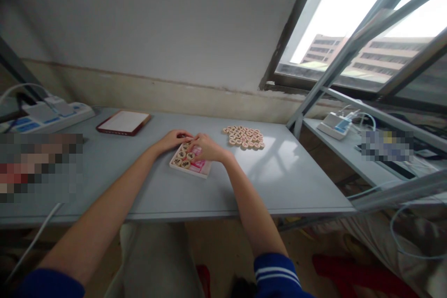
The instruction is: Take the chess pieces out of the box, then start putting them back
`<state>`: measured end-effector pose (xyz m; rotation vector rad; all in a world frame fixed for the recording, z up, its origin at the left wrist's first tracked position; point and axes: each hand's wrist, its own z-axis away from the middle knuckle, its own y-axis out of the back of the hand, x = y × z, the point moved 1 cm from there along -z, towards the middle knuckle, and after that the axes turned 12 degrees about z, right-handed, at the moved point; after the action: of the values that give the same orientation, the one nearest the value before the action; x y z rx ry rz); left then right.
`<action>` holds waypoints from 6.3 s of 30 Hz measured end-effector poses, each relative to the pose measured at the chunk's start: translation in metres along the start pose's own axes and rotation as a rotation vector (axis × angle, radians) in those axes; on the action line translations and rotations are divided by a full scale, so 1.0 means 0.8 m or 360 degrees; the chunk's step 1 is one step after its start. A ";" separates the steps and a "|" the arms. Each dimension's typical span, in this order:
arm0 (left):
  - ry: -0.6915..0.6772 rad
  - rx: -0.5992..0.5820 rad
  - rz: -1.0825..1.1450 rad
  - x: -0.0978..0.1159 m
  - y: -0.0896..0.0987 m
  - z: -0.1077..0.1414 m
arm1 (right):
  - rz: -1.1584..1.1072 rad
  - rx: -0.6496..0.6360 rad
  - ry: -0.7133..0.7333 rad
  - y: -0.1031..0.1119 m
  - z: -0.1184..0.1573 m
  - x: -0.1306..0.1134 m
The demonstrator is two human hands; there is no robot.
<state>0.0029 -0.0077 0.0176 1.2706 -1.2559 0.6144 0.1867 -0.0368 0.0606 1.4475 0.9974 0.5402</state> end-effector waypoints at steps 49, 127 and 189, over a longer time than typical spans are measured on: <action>0.0056 0.0123 0.0129 0.001 -0.003 0.004 | 0.0167 0.0243 -0.0235 0.029 0.022 0.033; 0.0149 -0.0097 0.0333 0.013 0.007 0.011 | 0.0279 0.0331 -0.0013 -0.005 -0.009 0.004; 0.0106 -0.0408 0.0660 0.007 0.012 0.009 | 0.0189 0.0145 0.0201 -0.017 -0.020 -0.038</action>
<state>-0.0065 -0.0134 0.0252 0.7763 -1.5023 0.7541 0.1542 -0.0541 0.0572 1.5767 1.0508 0.6872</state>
